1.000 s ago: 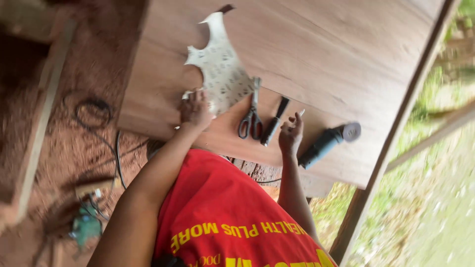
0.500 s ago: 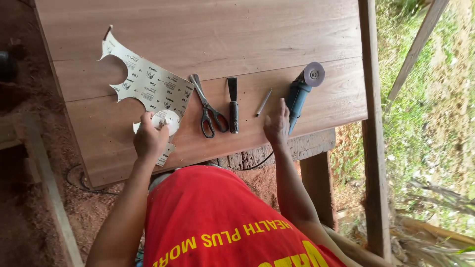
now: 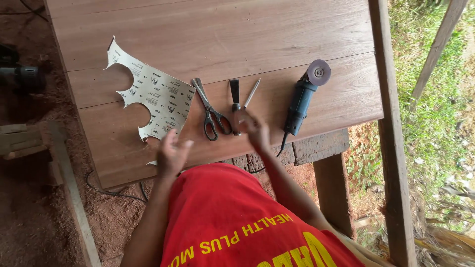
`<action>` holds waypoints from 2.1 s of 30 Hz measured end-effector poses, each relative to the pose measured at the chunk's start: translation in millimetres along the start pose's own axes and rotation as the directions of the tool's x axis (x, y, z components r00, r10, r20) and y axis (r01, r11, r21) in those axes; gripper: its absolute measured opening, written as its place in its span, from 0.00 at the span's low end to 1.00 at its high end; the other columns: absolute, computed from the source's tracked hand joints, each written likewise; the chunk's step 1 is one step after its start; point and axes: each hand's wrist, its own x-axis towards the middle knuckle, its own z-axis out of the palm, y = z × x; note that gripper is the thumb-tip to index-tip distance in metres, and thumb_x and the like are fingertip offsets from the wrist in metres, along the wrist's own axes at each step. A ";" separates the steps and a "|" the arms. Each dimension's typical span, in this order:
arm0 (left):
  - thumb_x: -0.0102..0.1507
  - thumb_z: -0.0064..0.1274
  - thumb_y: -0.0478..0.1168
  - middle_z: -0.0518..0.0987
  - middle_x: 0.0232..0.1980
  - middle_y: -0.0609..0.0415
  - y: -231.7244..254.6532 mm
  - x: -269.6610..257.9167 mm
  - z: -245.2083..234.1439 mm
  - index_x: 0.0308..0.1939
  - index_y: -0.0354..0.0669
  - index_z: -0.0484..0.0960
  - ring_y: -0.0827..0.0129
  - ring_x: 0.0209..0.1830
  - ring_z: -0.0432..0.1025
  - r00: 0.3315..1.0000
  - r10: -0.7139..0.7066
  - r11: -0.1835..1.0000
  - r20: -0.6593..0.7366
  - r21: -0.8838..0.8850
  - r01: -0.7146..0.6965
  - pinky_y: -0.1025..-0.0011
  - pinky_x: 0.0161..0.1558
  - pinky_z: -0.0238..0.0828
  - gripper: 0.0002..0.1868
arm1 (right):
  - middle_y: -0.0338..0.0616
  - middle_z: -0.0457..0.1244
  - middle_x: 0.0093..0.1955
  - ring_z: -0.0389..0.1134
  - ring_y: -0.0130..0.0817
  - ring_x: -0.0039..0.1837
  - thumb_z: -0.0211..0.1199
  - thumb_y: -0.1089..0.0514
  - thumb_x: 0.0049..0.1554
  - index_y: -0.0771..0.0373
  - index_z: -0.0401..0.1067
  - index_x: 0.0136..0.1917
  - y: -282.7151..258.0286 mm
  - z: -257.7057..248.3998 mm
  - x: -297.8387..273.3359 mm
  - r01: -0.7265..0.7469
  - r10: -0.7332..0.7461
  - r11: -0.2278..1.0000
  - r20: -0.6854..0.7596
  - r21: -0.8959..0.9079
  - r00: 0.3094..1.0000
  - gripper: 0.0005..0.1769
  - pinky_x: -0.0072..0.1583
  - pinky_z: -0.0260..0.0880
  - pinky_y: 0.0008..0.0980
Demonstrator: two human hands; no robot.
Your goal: Using scissors to cut a circular piece of sandpaper out of a larger sheet to fit a sanding tool.
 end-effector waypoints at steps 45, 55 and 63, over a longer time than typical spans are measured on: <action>0.63 0.61 0.33 0.79 0.37 0.53 -119.2 41.0 -27.5 0.42 0.36 0.79 0.69 0.32 0.74 0.768 -0.600 0.083 0.222 -0.938 0.336 0.73 0.33 0.75 0.07 | 0.62 0.51 0.67 0.64 0.58 0.58 0.70 0.57 0.55 0.65 0.50 0.76 -87.8 94.7 -22.6 0.165 -0.089 0.831 0.165 -0.531 0.982 0.44 0.57 0.71 0.49; 0.64 0.56 0.37 0.83 0.41 0.56 -42.0 38.5 -35.5 0.46 0.38 0.80 0.72 0.36 0.78 0.802 -0.589 0.408 0.094 -0.822 0.397 0.72 0.35 0.77 0.09 | 0.56 0.68 0.57 0.71 0.40 0.56 0.65 0.57 0.59 0.70 0.71 0.61 -72.2 53.3 -32.5 -0.708 -0.027 0.103 0.714 0.698 0.700 0.20 0.61 0.72 0.35; 0.65 0.57 0.38 0.83 0.40 0.53 16.4 57.8 -45.2 0.47 0.36 0.80 0.70 0.35 0.77 0.877 -0.472 0.404 -0.086 -0.905 0.129 0.72 0.36 0.74 0.10 | 0.44 0.65 0.51 0.65 0.27 0.48 0.64 0.49 0.64 0.64 0.64 0.68 -80.4 51.6 -12.2 -0.646 -0.031 0.264 0.675 0.717 0.737 0.26 0.52 0.67 0.26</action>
